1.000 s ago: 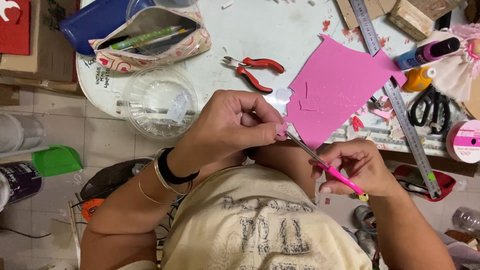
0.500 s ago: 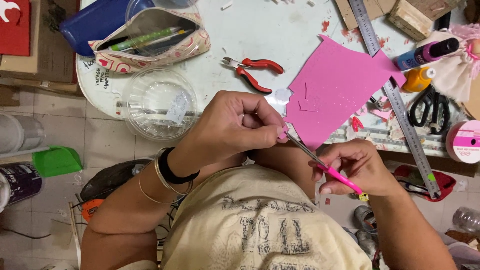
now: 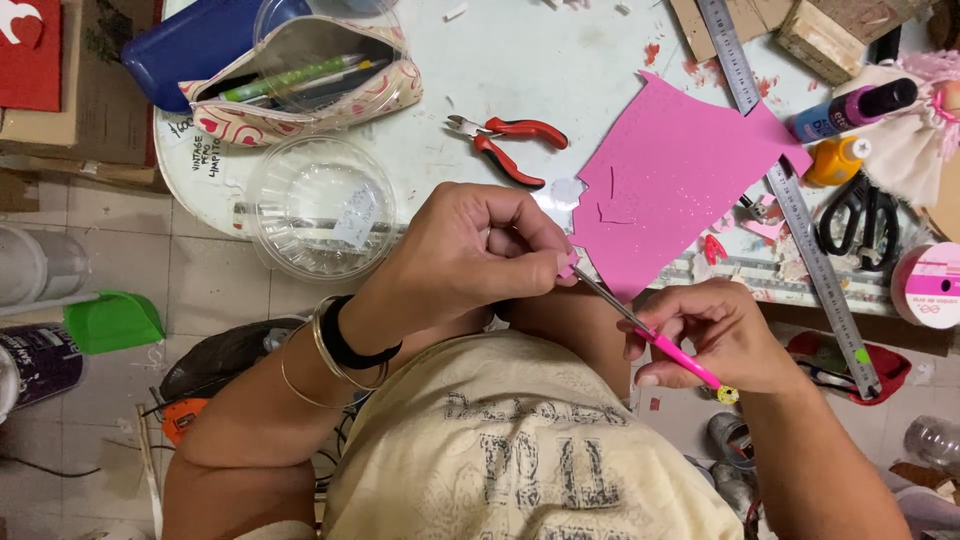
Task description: Using scissors to cut a small, precise shape out of a pink foam sheet on a craft table.
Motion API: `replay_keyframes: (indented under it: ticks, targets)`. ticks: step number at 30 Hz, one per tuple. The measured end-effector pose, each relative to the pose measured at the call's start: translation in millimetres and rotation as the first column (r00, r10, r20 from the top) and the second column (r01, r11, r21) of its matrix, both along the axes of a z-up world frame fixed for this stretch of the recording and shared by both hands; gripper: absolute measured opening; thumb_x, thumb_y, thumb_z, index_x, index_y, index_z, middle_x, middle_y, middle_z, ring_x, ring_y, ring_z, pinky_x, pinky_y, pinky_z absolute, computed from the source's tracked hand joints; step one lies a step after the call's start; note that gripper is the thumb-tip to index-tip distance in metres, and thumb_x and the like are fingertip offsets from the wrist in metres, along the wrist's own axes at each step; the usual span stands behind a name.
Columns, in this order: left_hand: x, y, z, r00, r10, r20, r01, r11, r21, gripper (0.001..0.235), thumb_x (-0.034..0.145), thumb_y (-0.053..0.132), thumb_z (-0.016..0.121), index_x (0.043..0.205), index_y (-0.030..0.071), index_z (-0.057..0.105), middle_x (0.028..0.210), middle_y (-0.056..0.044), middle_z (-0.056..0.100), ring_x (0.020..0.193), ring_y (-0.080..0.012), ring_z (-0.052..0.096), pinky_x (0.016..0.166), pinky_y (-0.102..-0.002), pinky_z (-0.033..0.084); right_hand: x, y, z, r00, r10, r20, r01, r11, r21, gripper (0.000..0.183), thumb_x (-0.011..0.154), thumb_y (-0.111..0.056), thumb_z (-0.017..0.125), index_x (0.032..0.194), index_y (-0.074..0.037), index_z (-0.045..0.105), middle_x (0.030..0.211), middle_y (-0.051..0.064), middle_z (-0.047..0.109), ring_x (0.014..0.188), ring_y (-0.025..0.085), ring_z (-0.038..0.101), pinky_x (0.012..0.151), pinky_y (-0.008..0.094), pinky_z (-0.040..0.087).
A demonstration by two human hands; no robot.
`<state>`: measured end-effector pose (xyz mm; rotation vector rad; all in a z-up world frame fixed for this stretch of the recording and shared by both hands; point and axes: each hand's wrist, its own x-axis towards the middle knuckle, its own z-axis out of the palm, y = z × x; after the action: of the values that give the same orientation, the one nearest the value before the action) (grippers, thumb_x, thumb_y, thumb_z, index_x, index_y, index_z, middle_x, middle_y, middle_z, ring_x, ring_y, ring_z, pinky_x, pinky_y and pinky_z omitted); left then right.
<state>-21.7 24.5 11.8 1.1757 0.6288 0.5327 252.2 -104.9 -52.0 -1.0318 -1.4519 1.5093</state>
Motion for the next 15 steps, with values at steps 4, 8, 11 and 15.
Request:
replay_keyframes:
  ticks: [4, 8, 11, 15]
  targets:
    - [0.4, -0.8, 1.2, 1.000, -0.001, 0.008, 0.001, 1.000, -0.003, 0.001, 0.081, 0.004, 0.071, 0.080, 0.003, 0.071, 0.081, -0.009, 0.075, 0.065, -0.0050, 0.062, 0.070, -0.019, 0.053, 1.7, -2.1, -1.9, 1.000, -0.013, 0.022, 0.014, 1.000, -0.005, 0.039, 0.067, -0.013, 0.090, 0.099, 0.000, 0.072, 0.081, 0.011, 0.080, 0.068, 0.011, 0.079, 0.061, 0.020, 0.067]
    - [1.4, -0.1, -0.8, 1.000, 0.008, 0.000, -0.008, 1.000, 0.006, 0.001, 0.080, 0.003, 0.071, 0.079, 0.003, 0.070, 0.083, -0.010, 0.076, 0.068, -0.0060, 0.064, 0.072, -0.020, 0.054, 2.6, -3.5, -4.2, 0.999, -0.031, 0.034, 0.030, 0.999, 0.015, 0.040, 0.067, -0.013, 0.090, 0.099, 0.000, 0.071, 0.076, 0.012, 0.079, 0.065, 0.011, 0.077, 0.058, 0.020, 0.064]
    - [1.8, 1.4, 0.8, 0.999, 0.001, -0.039, 0.000, 1.000, 0.026, 0.001, 0.080, 0.004, 0.071, 0.079, 0.004, 0.070, 0.081, -0.008, 0.076, 0.066, -0.0045, 0.062, 0.065, -0.018, 0.050, 1.5, -3.2, -4.2, 0.995, -0.059, 0.076, 0.053, 0.995, 0.085, 0.038, 0.066, -0.015, 0.090, 0.097, -0.002, 0.070, 0.065, 0.005, 0.074, 0.059, 0.007, 0.069, 0.054, 0.019, 0.056]
    - [2.4, 3.2, -1.4, 0.999, -0.011, -0.053, 0.013, 0.998, 0.053, 0.002, 0.079, 0.004, 0.070, 0.078, 0.004, 0.071, 0.079, -0.007, 0.076, 0.057, 0.0000, 0.055, 0.056, -0.015, 0.043, 2.8, -7.5, -3.2, 0.983, -0.098, 0.152, 0.086, 0.993, 0.081, 0.037, 0.065, -0.012, 0.090, 0.095, -0.003, 0.070, 0.058, 0.001, 0.071, 0.052, -0.001, 0.059, 0.049, 0.013, 0.049]
